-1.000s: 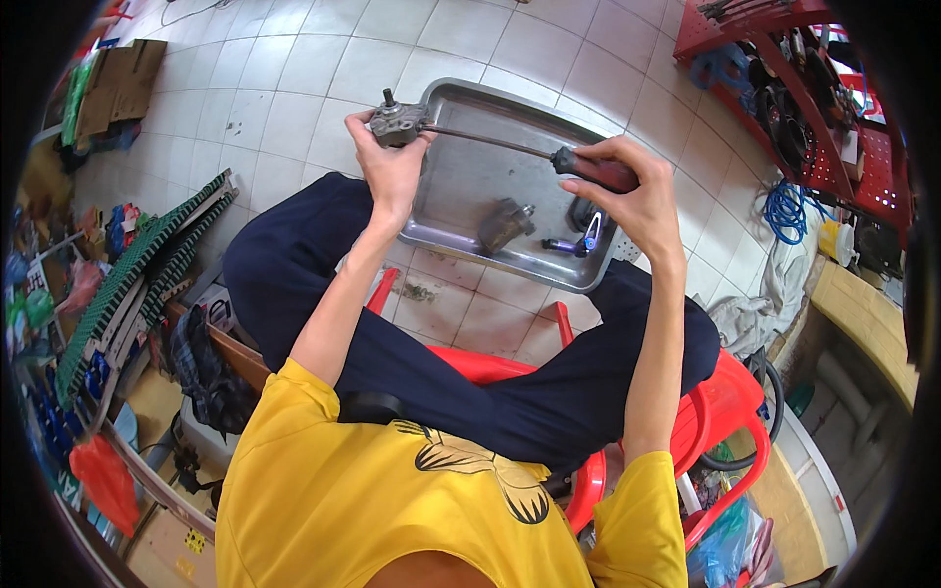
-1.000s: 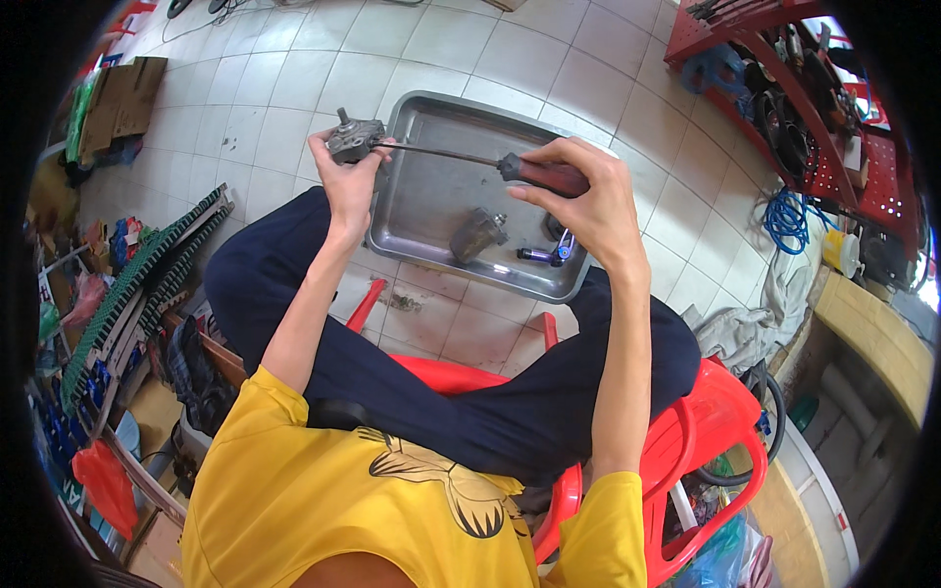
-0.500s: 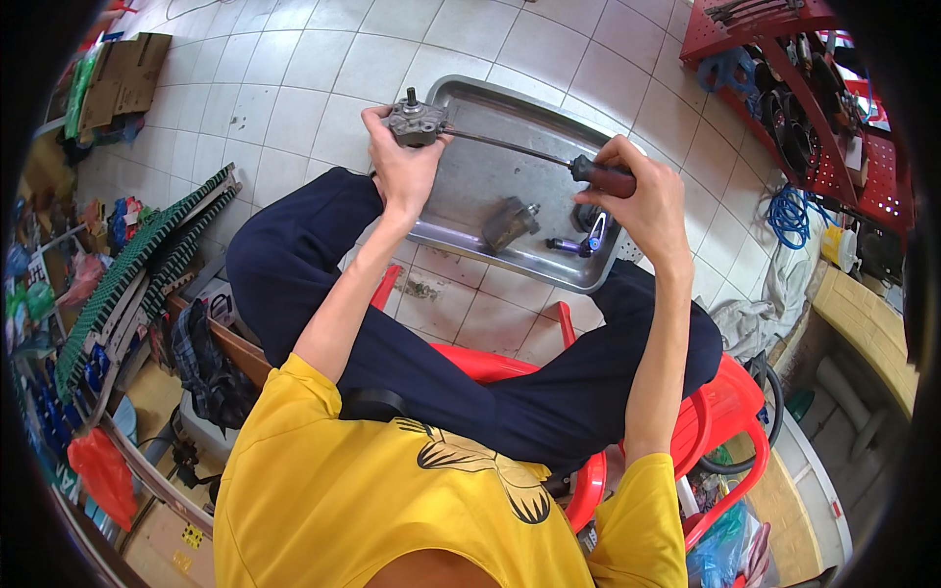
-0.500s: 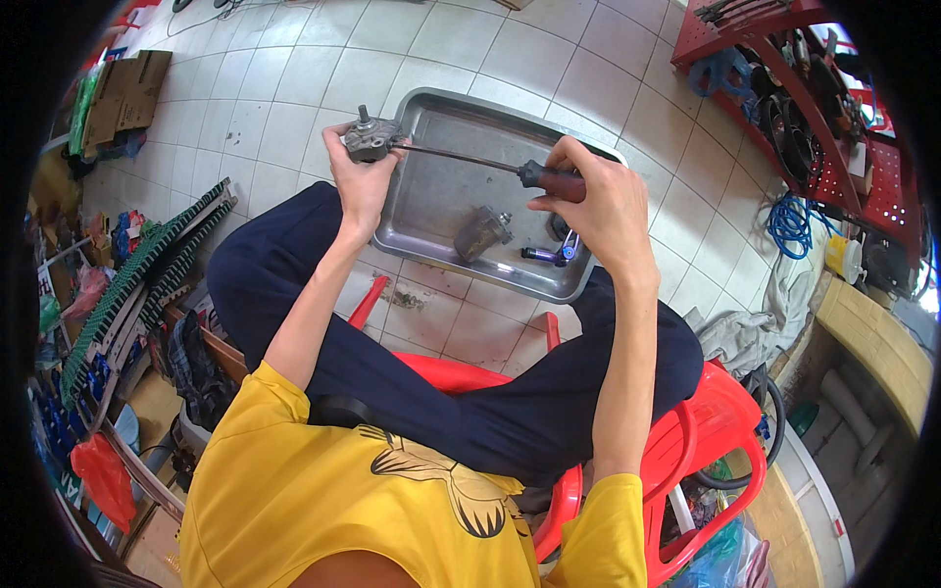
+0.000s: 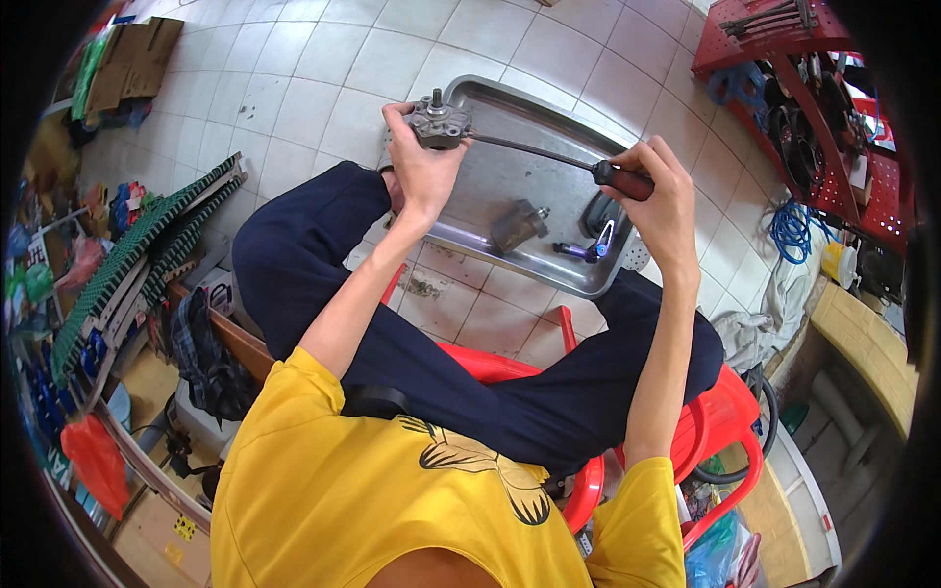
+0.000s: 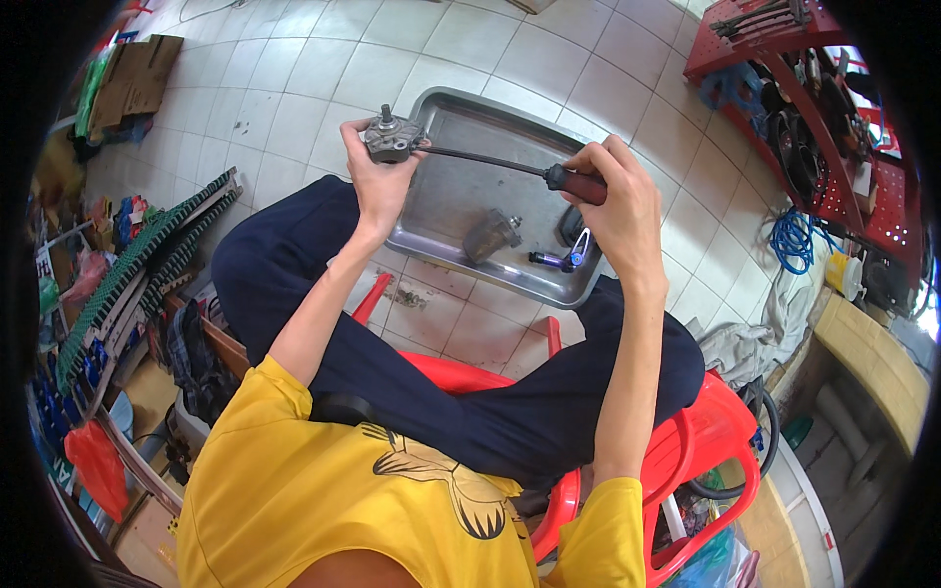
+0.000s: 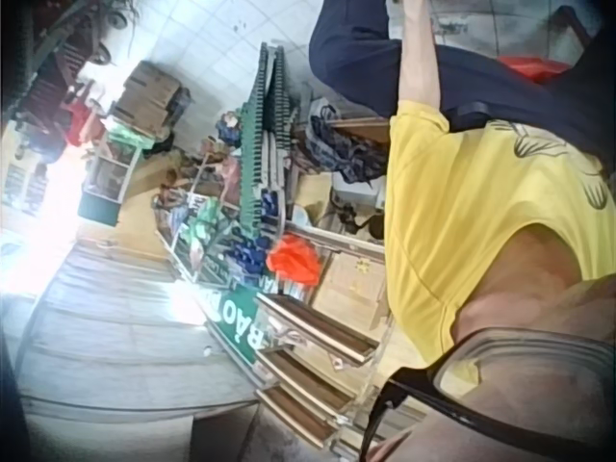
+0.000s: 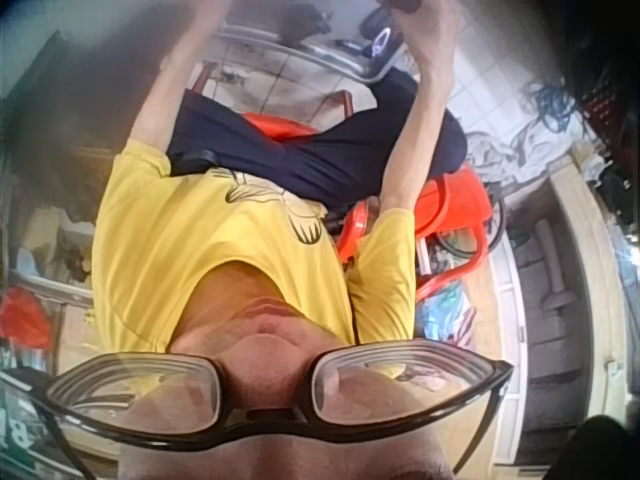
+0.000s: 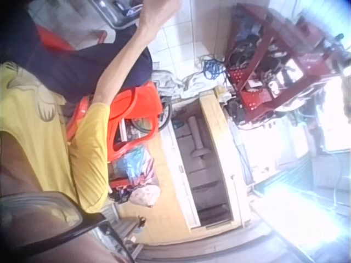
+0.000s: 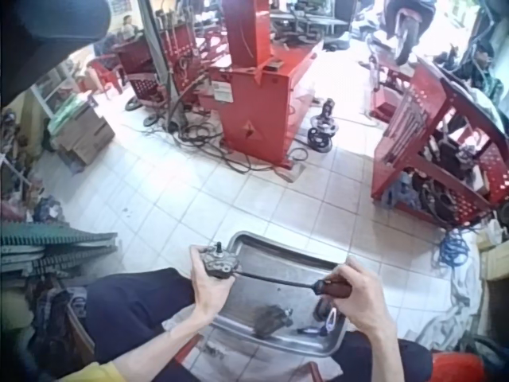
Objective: The person disassembles a carburetor by using a screwdriver to remove screws from the component and prying parts apart while holding them over a metal tray.
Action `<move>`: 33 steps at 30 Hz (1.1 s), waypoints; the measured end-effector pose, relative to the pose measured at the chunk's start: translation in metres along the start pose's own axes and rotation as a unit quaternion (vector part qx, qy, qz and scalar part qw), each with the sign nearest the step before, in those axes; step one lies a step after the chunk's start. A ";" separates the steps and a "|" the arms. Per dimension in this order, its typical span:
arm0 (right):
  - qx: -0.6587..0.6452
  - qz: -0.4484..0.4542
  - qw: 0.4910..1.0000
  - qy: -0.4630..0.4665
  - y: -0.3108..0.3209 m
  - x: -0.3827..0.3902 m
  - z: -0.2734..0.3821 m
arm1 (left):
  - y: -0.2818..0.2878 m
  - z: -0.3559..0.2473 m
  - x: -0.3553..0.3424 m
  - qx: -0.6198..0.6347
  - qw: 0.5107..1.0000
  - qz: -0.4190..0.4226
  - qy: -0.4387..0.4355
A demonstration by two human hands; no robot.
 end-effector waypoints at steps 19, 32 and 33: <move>0.050 0.033 0.997 0.043 -0.004 0.007 0.012 | 0.005 -0.018 -0.003 -0.045 0.998 -0.038 -0.040; 0.157 -0.066 0.979 0.115 -0.002 0.007 0.008 | 0.000 -0.010 -0.003 -0.032 0.999 -0.006 -0.034; 0.162 -0.051 0.980 0.101 -0.004 0.007 0.006 | 0.000 -0.010 -0.003 -0.039 0.999 -0.006 -0.032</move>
Point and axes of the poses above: each hand's wrist, its own x-axis away from the middle knuckle, its own y-axis out of the back of the hand, z = x × y, the point moved 5 cm from there along -x, towards the middle knuckle, and after that the axes turned 7 degrees about -y, right-handed, at the moved point
